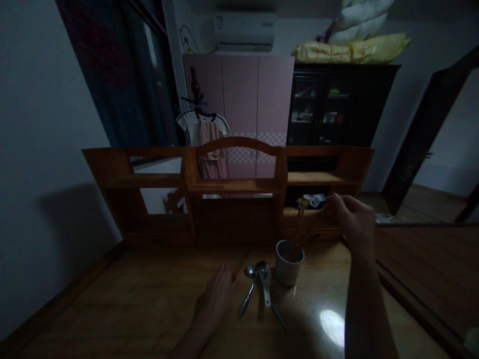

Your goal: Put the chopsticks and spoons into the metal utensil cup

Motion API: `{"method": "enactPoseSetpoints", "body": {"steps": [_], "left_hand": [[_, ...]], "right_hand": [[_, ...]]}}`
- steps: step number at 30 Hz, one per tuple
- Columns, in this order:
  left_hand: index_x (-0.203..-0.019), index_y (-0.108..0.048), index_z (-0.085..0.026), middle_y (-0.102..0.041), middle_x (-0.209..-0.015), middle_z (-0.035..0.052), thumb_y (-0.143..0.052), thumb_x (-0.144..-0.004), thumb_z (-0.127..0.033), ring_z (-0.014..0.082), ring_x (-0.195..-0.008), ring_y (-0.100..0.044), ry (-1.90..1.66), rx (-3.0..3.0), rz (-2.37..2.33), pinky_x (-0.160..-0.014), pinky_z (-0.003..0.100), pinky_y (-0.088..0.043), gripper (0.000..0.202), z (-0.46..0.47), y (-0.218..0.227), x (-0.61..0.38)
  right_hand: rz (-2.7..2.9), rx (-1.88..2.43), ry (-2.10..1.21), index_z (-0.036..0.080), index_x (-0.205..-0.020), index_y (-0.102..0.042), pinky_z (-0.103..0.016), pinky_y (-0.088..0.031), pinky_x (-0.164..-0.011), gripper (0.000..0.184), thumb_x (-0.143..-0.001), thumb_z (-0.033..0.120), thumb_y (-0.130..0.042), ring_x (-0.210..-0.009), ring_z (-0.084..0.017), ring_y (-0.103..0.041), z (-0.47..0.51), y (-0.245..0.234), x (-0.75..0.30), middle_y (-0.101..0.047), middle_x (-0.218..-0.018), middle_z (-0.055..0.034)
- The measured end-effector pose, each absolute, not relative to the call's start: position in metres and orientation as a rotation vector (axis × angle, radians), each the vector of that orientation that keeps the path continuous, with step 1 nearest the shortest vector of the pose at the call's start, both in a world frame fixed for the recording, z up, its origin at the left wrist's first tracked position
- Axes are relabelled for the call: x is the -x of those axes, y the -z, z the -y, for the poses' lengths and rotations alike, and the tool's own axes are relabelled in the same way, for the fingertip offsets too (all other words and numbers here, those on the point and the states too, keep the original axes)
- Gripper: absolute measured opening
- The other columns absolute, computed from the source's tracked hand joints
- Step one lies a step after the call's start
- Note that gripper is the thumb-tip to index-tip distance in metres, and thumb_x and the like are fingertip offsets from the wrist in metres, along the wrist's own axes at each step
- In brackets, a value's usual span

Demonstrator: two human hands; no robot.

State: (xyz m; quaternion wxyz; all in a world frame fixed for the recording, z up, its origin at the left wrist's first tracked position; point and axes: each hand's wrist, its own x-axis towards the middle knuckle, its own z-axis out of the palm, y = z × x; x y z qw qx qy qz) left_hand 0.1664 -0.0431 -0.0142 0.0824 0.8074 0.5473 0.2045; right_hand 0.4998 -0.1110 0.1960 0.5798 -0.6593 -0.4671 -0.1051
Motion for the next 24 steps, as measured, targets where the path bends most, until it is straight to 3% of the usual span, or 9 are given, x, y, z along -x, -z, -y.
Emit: {"method": "enactPoseSetpoints", "body": {"steps": [4, 7, 12, 17, 20, 24], "left_hand": [[-0.090, -0.058, -0.019, -0.067, -0.086, 0.0079, -0.046, -0.089, -0.032, 0.0207, -0.079, -0.064, -0.732, -2.177, -1.573, -0.071, 0.029, -0.043, 0.018, 0.038, 0.003, -0.171], [-0.099, -0.056, -0.020, -0.067, -0.083, 0.0041, -0.044, -0.090, -0.035, 0.0182, -0.073, -0.064, -0.871, -2.074, -1.486, -0.066, 0.027, -0.043, 0.021, 0.035, -0.003, -0.175], [-0.123, -0.053, -0.020, -0.067, -0.099, 0.0074, -0.043, -0.091, -0.046, 0.0209, -0.090, -0.064, -1.232, -1.876, -1.367, -0.076, 0.030, -0.048, 0.042, 0.038, -0.011, -0.179], [-0.133, -0.045, -0.020, -0.060, -0.123, 0.0111, -0.041, -0.093, -0.046, 0.0232, -0.109, -0.059, -1.364, -1.830, -1.369, -0.086, 0.033, -0.048, 0.047, 0.047, -0.016, -0.176], [-0.134, -0.043, -0.019, -0.059, -0.127, 0.0116, -0.041, -0.094, -0.043, 0.0236, -0.114, -0.058, -1.343, -1.862, -1.280, -0.092, 0.035, -0.047, 0.047, 0.051, -0.017, -0.174], [-0.136, -0.043, -0.020, -0.062, -0.125, 0.0103, -0.040, -0.095, -0.037, 0.0230, -0.108, -0.062, -1.257, -1.955, -1.192, -0.089, 0.034, -0.048, 0.045, 0.053, -0.016, -0.174]], "right_hand": [[1.050, 1.547, 0.321, 0.017, -0.090, -0.072, -0.027, -0.046, -0.059, 0.048, -0.088, 0.056, -0.045, -0.070, -0.022, -0.067, 0.114, -0.204, -0.487, -0.072, -0.074, -0.0076], [1.087, 1.543, 0.324, 0.019, -0.086, -0.073, -0.026, -0.044, -0.058, 0.044, -0.088, 0.054, -0.047, -0.067, -0.021, -0.067, 0.115, -0.211, -0.471, -0.072, -0.073, -0.0061], [1.299, 1.403, 0.118, 0.018, -0.085, -0.071, -0.025, -0.044, -0.059, 0.043, -0.090, 0.052, -0.045, -0.068, -0.019, -0.066, 0.104, -0.213, -0.426, -0.071, -0.075, -0.0063], [1.720, 1.321, -0.413, 0.018, -0.093, -0.069, -0.023, -0.045, -0.053, 0.039, -0.088, 0.052, -0.051, -0.060, -0.016, -0.065, 0.084, -0.187, -0.378, -0.071, -0.075, -0.0044], [1.959, 1.295, -0.579, 0.019, -0.103, -0.069, -0.023, -0.046, -0.057, 0.041, -0.079, 0.052, -0.065, -0.067, -0.018, -0.066, 0.076, -0.171, -0.359, -0.071, -0.077, -0.0037], [1.989, 1.163, -0.613, 0.020, -0.096, -0.071, -0.023, -0.047, -0.064, 0.034, -0.081, 0.049, -0.065, -0.077, -0.018, -0.067, 0.073, -0.165, -0.345, -0.072, -0.085, -0.0031]]}}
